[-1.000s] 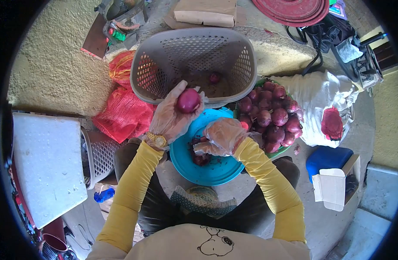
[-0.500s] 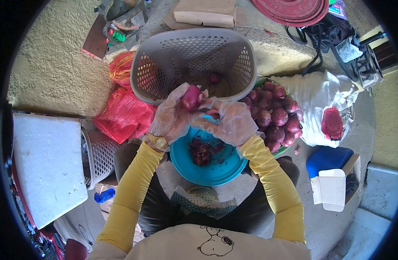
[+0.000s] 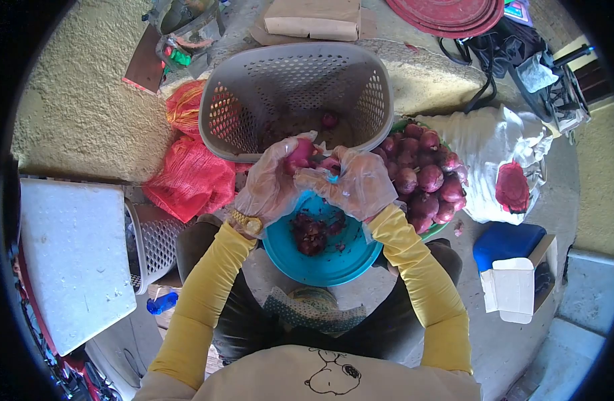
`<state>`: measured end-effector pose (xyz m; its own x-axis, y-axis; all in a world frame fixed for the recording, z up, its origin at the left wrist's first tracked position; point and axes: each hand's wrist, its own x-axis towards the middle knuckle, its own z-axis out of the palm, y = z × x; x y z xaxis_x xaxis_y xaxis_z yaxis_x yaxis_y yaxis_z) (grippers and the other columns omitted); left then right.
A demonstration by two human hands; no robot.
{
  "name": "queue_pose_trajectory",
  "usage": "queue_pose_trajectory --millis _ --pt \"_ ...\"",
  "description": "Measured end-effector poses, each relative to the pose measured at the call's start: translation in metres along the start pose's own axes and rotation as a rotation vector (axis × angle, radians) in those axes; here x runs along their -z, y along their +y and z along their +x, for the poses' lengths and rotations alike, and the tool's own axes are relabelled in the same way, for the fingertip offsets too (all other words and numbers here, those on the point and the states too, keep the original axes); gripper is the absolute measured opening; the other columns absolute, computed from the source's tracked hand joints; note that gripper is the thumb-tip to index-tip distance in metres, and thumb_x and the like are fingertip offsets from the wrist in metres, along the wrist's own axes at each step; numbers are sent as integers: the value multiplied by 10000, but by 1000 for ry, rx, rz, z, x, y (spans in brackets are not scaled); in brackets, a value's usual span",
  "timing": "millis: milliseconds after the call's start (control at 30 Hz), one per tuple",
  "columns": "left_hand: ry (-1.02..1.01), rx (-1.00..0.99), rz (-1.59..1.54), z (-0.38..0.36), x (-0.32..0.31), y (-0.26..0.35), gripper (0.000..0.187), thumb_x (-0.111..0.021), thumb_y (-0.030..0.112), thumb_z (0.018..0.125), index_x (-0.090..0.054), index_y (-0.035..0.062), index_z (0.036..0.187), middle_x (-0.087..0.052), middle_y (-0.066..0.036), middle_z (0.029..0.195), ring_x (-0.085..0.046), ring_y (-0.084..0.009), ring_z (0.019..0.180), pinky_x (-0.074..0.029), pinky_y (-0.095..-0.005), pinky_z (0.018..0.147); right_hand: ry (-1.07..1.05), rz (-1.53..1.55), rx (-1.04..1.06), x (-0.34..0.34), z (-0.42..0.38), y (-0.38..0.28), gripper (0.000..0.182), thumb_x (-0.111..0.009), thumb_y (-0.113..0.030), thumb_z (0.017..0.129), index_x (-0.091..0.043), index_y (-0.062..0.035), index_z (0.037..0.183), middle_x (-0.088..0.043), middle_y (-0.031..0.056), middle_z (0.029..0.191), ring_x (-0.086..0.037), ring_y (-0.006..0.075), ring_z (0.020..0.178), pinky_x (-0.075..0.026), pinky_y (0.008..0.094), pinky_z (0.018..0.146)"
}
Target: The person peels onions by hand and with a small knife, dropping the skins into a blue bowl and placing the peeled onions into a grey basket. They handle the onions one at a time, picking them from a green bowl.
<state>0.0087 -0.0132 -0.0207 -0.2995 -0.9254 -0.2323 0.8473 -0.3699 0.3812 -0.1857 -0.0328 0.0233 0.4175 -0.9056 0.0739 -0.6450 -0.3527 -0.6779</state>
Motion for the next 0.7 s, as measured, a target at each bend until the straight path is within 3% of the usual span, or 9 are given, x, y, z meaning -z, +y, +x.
queue_pose_trajectory --millis 300,367,467,700 --pt "-15 -37 44 2 6 -3 381 -664 214 1004 -618 -35 1289 -675 -192 1191 -679 -298 1060 -572 -397 951 -25 12 2 -3 2 4 614 -829 -583 825 -712 3 964 -665 143 708 -630 304 611 -497 407 614" --pt "-22 3 8 2 7 -2 390 -665 215 1004 -611 -39 1295 -671 -197 1189 -676 -306 1052 -567 -393 938 -17 56 70 -6 2 8 778 -734 -674 865 -713 43 1166 -698 144 684 -722 302 660 -561 422 668" --pt "-15 -7 7 -1 0 -1 402 -670 215 1001 -603 -42 1303 -667 -202 1188 -671 -313 1052 -563 -393 922 -29 75 42 -3 1 -1 755 -704 -632 916 -688 37 1267 -703 143 709 -719 293 659 -561 409 663" --pt "16 -14 11 2 4 -3 400 -679 219 1001 -606 -46 1293 -666 -190 1176 -661 -294 1061 -555 -385 931 -103 156 51 0 3 -3 556 -666 -532 988 -725 -6 1161 -701 152 720 -691 311 641 -541 415 640"
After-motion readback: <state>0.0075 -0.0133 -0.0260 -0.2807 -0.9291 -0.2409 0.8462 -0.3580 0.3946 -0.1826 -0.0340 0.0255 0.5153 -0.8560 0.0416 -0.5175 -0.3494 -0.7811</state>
